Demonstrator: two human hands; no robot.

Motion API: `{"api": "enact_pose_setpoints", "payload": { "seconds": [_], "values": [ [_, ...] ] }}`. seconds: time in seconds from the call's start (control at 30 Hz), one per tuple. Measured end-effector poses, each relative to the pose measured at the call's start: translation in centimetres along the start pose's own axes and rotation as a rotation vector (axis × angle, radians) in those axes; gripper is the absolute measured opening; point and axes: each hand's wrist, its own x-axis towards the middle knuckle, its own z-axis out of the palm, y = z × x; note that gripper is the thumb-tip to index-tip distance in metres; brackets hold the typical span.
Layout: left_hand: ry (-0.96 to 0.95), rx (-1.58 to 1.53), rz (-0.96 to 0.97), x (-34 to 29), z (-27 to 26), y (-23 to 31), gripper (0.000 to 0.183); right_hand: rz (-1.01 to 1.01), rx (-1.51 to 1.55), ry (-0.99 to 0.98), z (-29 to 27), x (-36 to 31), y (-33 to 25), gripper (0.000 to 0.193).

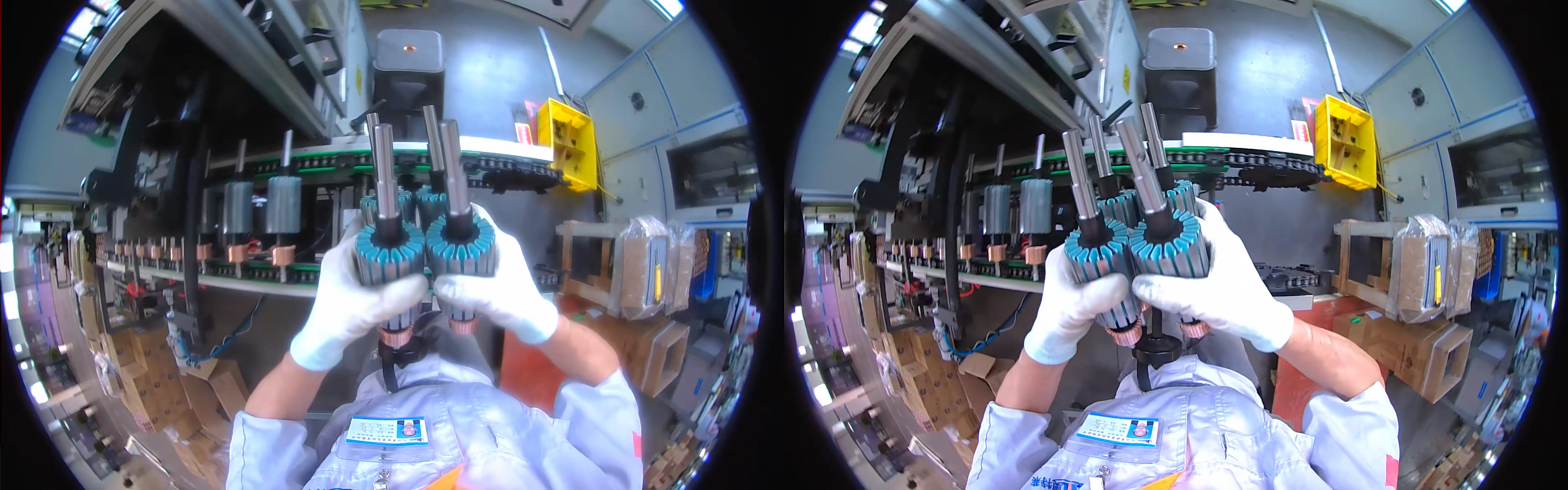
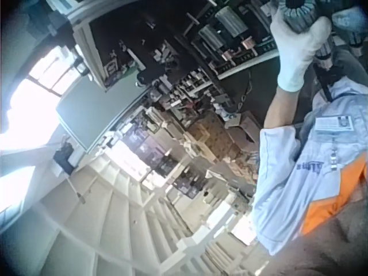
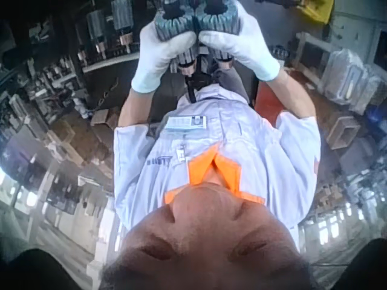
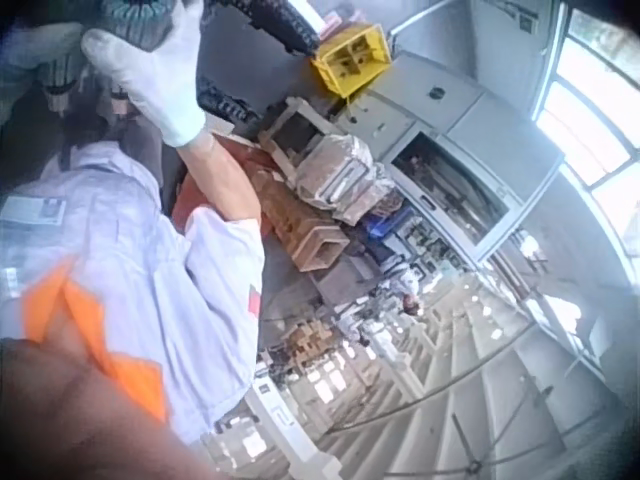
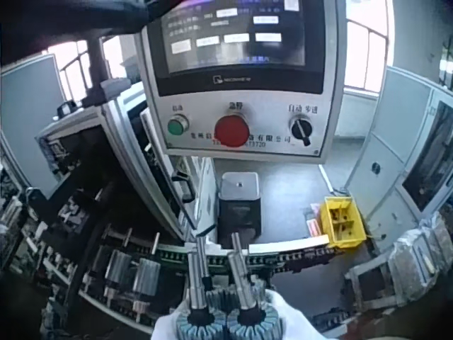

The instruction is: The person places gear-like components into a press machine, operates the press, and kemudian organizes finished rotor components into a storage rack.

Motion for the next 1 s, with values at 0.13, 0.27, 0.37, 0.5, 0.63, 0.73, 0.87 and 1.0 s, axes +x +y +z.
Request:
{"api": "enact_pose_setpoints", "payload": {
  "seconds": [0.13,0.27,0.37,0.5,0.63,0.73,0.87,1.0],
  "values": [
    [0.116,-0.114,0.071,-4.8,-0.6,0.4,0.047,-0.069,0.002,-0.132,3.3,-0.8,0.1,0.09],
    [0.263,-0.032,0.133,-10.8,-1.6,-0.7,0.049,-0.056,0.014,-0.352,5.8,-2.1,0.8,0.092],
    [0.317,0.05,0.248,-15.9,-2.3,-2.5,0.048,0.025,-0.091,-0.519,6.7,-3.3,1.5,0.098],
    [0.409,-0.204,0.42,-23.8,-1.4,-5.6,0.049,0.126,-0.057,-0.77,8.4,-5.4,3.4,0.106],
    [0.534,-0.224,0.561,-30.3,-0.3,-10.8,0.055,0.218,0.011,-1.039,10.3,-6.3,7.1,0.077],
    [0.573,-0.406,0.732,-34.4,0.5,-12.5,0.062,0.385,-0.014,-1.312,13.5,-5.6,10.2,0.083],
    [0.75,-0.374,0.869,-40.8,1.4,-14.6,0.082,0.352,0.06,-1.566,19.6,-6.8,12.6,0.083],
    [0.842,-0.403,0.963,-46.6,2.5,-18.9,0.065,0.396,0.019,-1.777,26.4,-9.2,15.0,0.082]
  ]
}}
